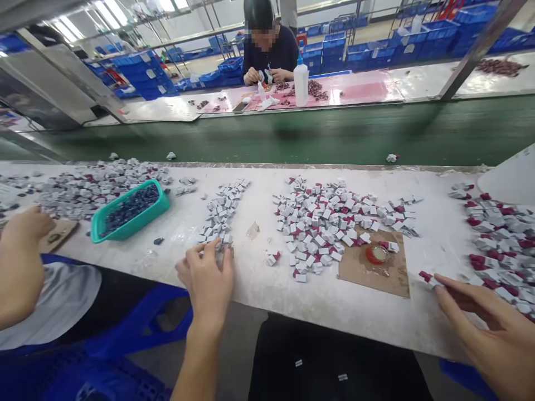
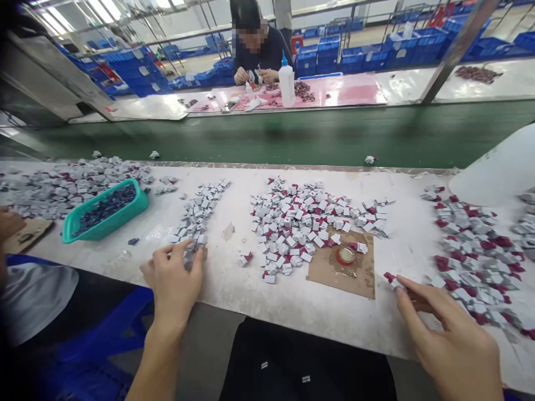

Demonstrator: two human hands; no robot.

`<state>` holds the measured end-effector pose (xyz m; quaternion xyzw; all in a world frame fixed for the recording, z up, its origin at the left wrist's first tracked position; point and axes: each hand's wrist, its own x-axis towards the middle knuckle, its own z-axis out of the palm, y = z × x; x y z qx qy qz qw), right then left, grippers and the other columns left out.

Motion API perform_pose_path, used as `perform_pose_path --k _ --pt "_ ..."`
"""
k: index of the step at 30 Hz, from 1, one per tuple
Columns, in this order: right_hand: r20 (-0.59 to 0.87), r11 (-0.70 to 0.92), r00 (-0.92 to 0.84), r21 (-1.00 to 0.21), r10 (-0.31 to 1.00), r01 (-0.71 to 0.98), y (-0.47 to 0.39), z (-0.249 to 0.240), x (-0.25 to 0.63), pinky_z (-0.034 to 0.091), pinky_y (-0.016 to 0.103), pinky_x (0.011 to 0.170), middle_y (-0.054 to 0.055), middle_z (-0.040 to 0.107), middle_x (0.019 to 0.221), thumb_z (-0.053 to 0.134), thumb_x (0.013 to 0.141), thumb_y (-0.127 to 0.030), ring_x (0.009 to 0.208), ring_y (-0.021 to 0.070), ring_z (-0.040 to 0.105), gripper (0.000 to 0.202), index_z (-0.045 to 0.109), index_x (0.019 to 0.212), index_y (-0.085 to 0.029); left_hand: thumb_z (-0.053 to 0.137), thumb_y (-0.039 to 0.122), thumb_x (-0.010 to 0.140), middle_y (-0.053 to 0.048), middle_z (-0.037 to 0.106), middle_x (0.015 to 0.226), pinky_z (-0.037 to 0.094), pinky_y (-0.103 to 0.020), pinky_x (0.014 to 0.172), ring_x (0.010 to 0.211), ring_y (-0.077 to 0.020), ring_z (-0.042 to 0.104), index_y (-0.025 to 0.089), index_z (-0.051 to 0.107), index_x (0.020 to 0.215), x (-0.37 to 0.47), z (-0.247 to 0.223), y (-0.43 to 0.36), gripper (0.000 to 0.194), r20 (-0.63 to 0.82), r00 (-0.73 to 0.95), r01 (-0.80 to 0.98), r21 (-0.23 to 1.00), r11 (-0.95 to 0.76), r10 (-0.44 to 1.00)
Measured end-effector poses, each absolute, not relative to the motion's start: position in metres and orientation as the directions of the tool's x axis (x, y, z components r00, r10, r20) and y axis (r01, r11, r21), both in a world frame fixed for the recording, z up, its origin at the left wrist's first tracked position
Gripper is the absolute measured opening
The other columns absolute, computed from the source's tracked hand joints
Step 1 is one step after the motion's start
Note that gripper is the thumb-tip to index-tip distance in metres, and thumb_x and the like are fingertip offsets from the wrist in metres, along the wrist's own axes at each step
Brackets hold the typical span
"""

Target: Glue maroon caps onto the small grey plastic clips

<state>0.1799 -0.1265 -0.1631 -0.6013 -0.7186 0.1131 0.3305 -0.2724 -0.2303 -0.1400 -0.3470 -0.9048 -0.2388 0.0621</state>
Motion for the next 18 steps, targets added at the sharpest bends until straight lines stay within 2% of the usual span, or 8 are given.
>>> perform_pose_path --k 3,6,9,12,15,17,18 --pt "0.325 0.287 -0.119 -0.538 0.938 0.793 -0.122 -0.164 0.175 0.067 0.044 0.068 0.006 0.090 0.100 0.065 0.107 -0.069 0.073 0.0293 0.084 0.045 0.088 0.107 -0.029 0.060 0.041 0.107 -0.030 0.058 0.147 0.040 -0.081 0.124 0.144 -0.0590 0.049 0.014 0.083 0.129 -0.280 -0.143 -0.223 0.041 0.278 -0.748 0.663 0.353 0.661 0.602" --pt "0.303 0.273 -0.113 -0.562 0.946 0.781 -0.118 -0.163 0.172 0.065 0.045 0.066 0.004 0.087 0.089 0.066 0.104 -0.066 0.068 0.0289 0.082 0.043 0.087 0.107 -0.030 0.061 0.042 0.108 -0.031 0.056 0.151 0.037 -0.083 0.124 0.147 -0.0602 0.046 0.016 0.083 0.121 -0.283 -0.145 -0.216 0.036 0.284 -0.739 0.673 0.353 0.650 0.611" --pt "0.270 0.231 -0.079 -0.596 0.959 0.769 -0.117 -0.162 0.170 0.066 0.045 0.066 0.004 0.087 0.089 0.070 0.099 -0.062 0.068 0.0289 0.081 0.038 0.088 0.107 -0.030 0.059 0.043 0.109 -0.029 0.059 0.149 0.036 -0.081 0.126 0.150 -0.0580 0.046 0.020 0.080 0.112 -0.283 -0.146 -0.213 0.032 0.286 -0.715 0.695 0.387 0.606 0.638" --pt "0.236 0.152 0.004 -0.641 0.972 0.752 -0.118 -0.158 0.165 0.065 0.046 0.064 0.007 0.088 0.093 0.074 0.094 -0.062 0.069 0.0299 0.081 0.037 0.090 0.106 -0.031 0.061 0.041 0.105 -0.025 0.066 0.139 0.039 -0.074 0.128 0.147 -0.0522 0.054 0.023 0.076 0.107 -0.281 -0.144 -0.215 0.023 0.268 -0.673 0.723 0.434 0.538 0.689" --pt "0.198 0.072 0.108 -0.727 0.974 0.683 -0.119 -0.150 0.156 0.068 0.046 0.068 0.007 0.087 0.091 0.081 0.092 -0.063 0.073 0.0307 0.081 0.031 0.090 0.103 -0.036 0.077 0.045 0.096 -0.015 0.072 0.120 0.054 -0.060 0.117 0.126 -0.0416 0.067 0.026 0.075 0.107 -0.274 -0.136 -0.219 0.023 0.145 -0.712 0.566 0.697 0.440 0.687" --pt "0.179 0.052 0.144 -0.782 0.973 0.621 -0.118 -0.145 0.149 0.070 0.044 0.072 0.006 0.088 0.095 0.087 0.091 -0.060 0.076 0.0292 0.082 0.026 0.091 0.103 -0.038 0.086 0.052 0.093 -0.008 0.072 0.109 0.061 -0.048 0.102 0.107 -0.0320 0.070 0.027 0.077 0.118 -0.264 -0.127 -0.217 0.036 -0.008 -0.719 0.326 0.879 0.347 0.695" --pt "0.179 0.056 0.148 -0.801 0.973 0.596 -0.118 -0.142 0.145 0.070 0.042 0.073 0.006 0.089 0.097 0.089 0.091 -0.057 0.077 0.0279 0.083 0.024 0.092 0.105 -0.038 0.089 0.055 0.093 -0.006 0.071 0.103 0.063 -0.043 0.096 0.099 -0.0277 0.070 0.028 0.079 0.124 -0.257 -0.123 -0.215 0.042 -0.101 -0.695 0.183 0.933 0.311 0.712"
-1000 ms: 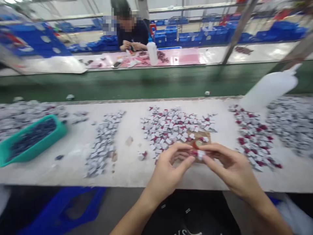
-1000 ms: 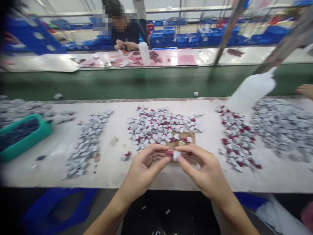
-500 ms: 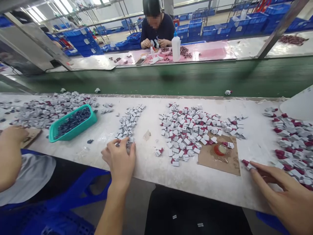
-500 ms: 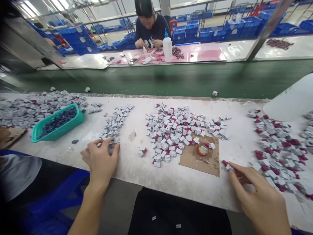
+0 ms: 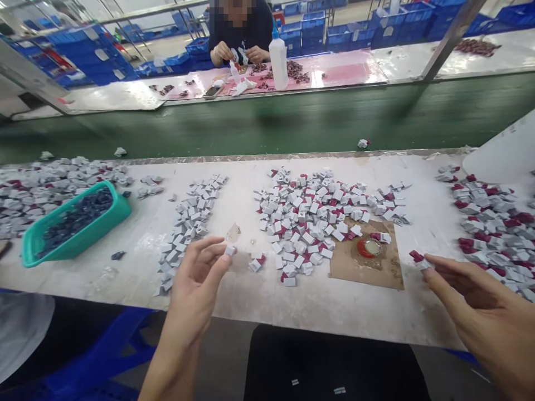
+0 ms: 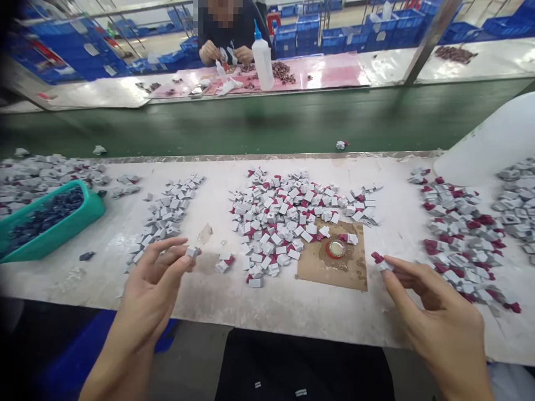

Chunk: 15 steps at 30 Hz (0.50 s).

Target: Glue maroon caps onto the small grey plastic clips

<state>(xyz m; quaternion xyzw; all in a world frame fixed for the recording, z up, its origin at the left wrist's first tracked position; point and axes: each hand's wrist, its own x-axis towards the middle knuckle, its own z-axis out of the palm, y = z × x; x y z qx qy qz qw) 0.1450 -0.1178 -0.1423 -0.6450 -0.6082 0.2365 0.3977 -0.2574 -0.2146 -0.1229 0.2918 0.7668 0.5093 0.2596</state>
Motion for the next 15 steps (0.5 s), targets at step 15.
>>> perform_pose_path --k 15 --pt "0.189 0.217 -0.109 -0.901 0.976 0.376 -0.107 -0.125 0.108 0.071 0.039 0.088 0.004 0.092 0.114 0.083 0.108 -0.028 0.103 0.0258 0.087 0.013 0.092 0.117 -0.031 0.104 0.054 0.082 -0.005 0.082 0.097 0.064 -0.030 0.068 0.088 -0.0258 0.082 0.028 0.084 0.112 -0.187 -0.121 -0.164 0.045 -0.271 -0.385 -0.086 0.962 0.258 0.882"
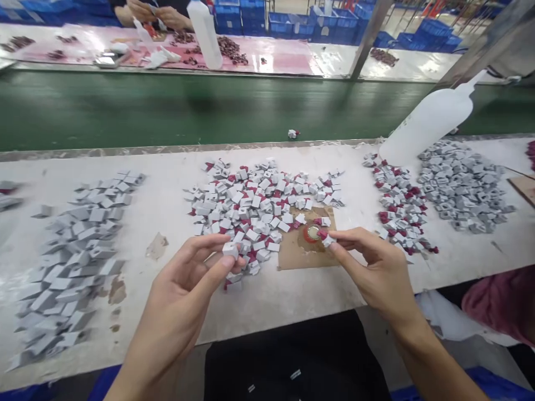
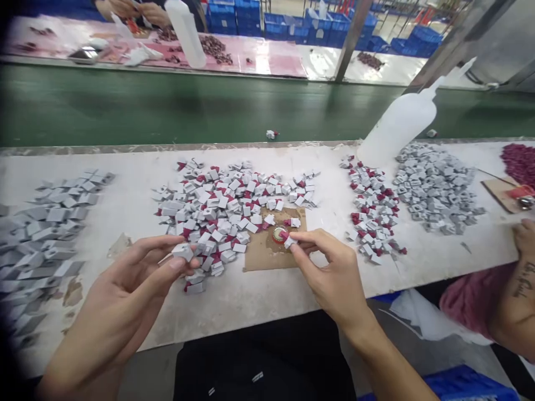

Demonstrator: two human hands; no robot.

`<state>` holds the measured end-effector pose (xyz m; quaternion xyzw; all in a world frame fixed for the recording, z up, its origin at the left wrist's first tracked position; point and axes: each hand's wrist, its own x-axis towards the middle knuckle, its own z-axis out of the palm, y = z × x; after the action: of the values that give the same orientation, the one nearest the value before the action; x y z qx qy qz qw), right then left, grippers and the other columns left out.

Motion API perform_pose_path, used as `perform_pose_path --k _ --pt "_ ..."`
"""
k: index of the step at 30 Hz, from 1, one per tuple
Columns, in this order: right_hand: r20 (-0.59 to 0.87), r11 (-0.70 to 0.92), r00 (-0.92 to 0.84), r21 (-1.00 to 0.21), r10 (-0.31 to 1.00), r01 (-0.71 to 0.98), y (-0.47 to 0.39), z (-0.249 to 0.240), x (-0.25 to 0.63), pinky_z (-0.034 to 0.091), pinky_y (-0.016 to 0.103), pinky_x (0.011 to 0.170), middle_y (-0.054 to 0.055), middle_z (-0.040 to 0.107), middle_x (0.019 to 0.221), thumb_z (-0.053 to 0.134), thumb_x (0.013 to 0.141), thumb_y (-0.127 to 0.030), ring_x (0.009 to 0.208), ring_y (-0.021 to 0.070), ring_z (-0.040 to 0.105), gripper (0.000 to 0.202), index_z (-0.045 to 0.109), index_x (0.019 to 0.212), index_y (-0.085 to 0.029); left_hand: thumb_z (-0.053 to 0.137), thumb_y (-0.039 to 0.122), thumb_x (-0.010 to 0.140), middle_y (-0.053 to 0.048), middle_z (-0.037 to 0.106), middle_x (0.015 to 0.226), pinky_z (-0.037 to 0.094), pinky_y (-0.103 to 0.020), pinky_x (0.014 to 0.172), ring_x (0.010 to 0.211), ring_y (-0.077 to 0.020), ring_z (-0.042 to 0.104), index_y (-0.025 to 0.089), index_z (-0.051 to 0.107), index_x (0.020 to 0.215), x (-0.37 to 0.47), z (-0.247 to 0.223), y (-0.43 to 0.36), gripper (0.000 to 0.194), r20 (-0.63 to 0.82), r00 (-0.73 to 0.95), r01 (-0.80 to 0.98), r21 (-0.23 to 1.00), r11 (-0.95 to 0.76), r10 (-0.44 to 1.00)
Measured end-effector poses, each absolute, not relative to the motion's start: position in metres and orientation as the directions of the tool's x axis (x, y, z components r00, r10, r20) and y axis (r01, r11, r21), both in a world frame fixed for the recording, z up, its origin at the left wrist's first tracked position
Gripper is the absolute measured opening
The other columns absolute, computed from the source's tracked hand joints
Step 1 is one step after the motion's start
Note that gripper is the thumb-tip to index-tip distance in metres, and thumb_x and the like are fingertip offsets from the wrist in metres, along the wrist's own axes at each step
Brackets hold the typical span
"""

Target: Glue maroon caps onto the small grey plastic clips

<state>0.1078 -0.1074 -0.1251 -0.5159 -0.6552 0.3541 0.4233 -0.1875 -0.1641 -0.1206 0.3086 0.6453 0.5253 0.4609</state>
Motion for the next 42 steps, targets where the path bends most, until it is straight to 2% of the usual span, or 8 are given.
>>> perform_pose_path --k 6,13,18,23,26,31,37,42 --pt "0.180 0.208 -0.109 -0.892 0.978 0.401 -0.105 -0.130 0.108 0.070 0.040 0.086 0.005 0.092 0.112 0.081 0.108 -0.026 0.103 0.0270 0.087 0.015 0.093 0.116 -0.031 0.101 0.055 0.088 -0.006 0.083 0.104 0.071 -0.034 0.085 0.097 -0.0265 0.084 0.028 0.084 0.114 -0.177 -0.128 -0.164 0.041 -0.239 -0.341 -0.048 0.970 0.237 0.909" --pt "0.169 0.206 -0.127 -0.899 0.977 0.386 -0.104 -0.127 0.106 0.070 0.039 0.084 0.004 0.092 0.110 0.083 0.107 -0.027 0.102 0.0263 0.087 0.013 0.093 0.113 -0.030 0.098 0.050 0.094 -0.006 0.082 0.100 0.073 -0.035 0.085 0.090 -0.0242 0.083 0.027 0.084 0.114 -0.155 -0.123 -0.152 0.033 -0.232 -0.198 -0.075 0.972 0.221 0.952" --pt "0.074 0.082 -0.052 -0.978 0.996 0.192 -0.100 -0.118 0.112 0.074 0.038 0.086 0.004 0.093 0.109 0.091 0.103 -0.033 0.098 0.0250 0.089 0.009 0.094 0.111 -0.032 0.096 0.048 0.094 -0.008 0.085 0.105 0.074 -0.037 0.087 0.097 -0.0269 0.084 0.026 0.088 0.116 -0.133 -0.111 -0.132 0.031 -0.209 -0.119 -0.034 0.978 0.206 0.971" --pt "-0.038 -0.053 -0.141 -0.994 0.989 -0.099 -0.092 -0.110 0.112 0.077 0.046 0.097 0.003 0.094 0.110 0.099 0.097 -0.043 0.104 0.0284 0.092 0.017 0.092 0.109 -0.033 0.094 0.043 0.098 -0.009 0.088 0.113 0.074 -0.040 0.101 0.110 -0.0280 0.087 0.024 0.087 0.115 -0.108 -0.110 -0.112 0.027 -0.174 0.062 -0.214 0.959 0.184 0.983" --pt "-0.063 -0.095 -0.178 -0.979 0.982 -0.181 -0.090 -0.107 0.110 0.076 0.048 0.101 0.003 0.094 0.110 0.101 0.095 -0.043 0.102 0.0280 0.092 0.018 0.092 0.108 -0.033 0.093 0.042 0.100 -0.011 0.089 0.122 0.073 -0.042 0.106 0.114 -0.0294 0.088 0.022 0.086 0.118 -0.099 -0.110 -0.107 0.028 -0.152 0.114 -0.263 0.948 0.178 0.982" --pt "-0.062 -0.090 -0.157 -0.980 0.986 -0.176 -0.091 -0.109 0.111 0.077 0.045 0.097 0.002 0.094 0.107 0.103 0.092 -0.041 0.100 0.0275 0.091 0.018 0.094 0.106 -0.033 0.094 0.039 0.099 -0.011 0.089 0.129 0.074 -0.041 0.106 0.117 -0.0298 0.088 0.021 0.086 0.116 -0.097 -0.108 -0.105 0.025 -0.146 0.140 -0.287 0.941 0.181 0.979" --pt "-0.027 -0.046 -0.207 -0.995 0.978 -0.084 -0.092 -0.104 0.113 0.077 0.038 0.096 0.002 0.094 0.108 0.098 0.098 -0.033 0.104 0.0248 0.092 0.009 0.096 0.108 -0.033 0.092 0.036 0.100 -0.009 0.090 0.123 0.074 -0.038 0.105 0.115 -0.0276 0.088 0.023 0.089 0.112 -0.098 -0.106 -0.104 0.017 -0.132 0.156 -0.226 0.960 0.165 0.979" --pt "0.054 0.055 -0.253 -0.998 0.966 -0.004 -0.087 -0.085 0.106 0.076 0.042 0.098 0.006 0.093 0.107 0.098 0.099 -0.038 0.106 0.0272 0.090 0.009 0.096 0.104 -0.030 0.088 0.030 0.102 -0.006 0.089 0.115 0.075 -0.037 0.100 0.108 -0.0256 0.088 0.027 0.091 0.109 -0.102 -0.096 -0.105 0.009 -0.043 0.123 -0.139 0.988 0.060 0.991"
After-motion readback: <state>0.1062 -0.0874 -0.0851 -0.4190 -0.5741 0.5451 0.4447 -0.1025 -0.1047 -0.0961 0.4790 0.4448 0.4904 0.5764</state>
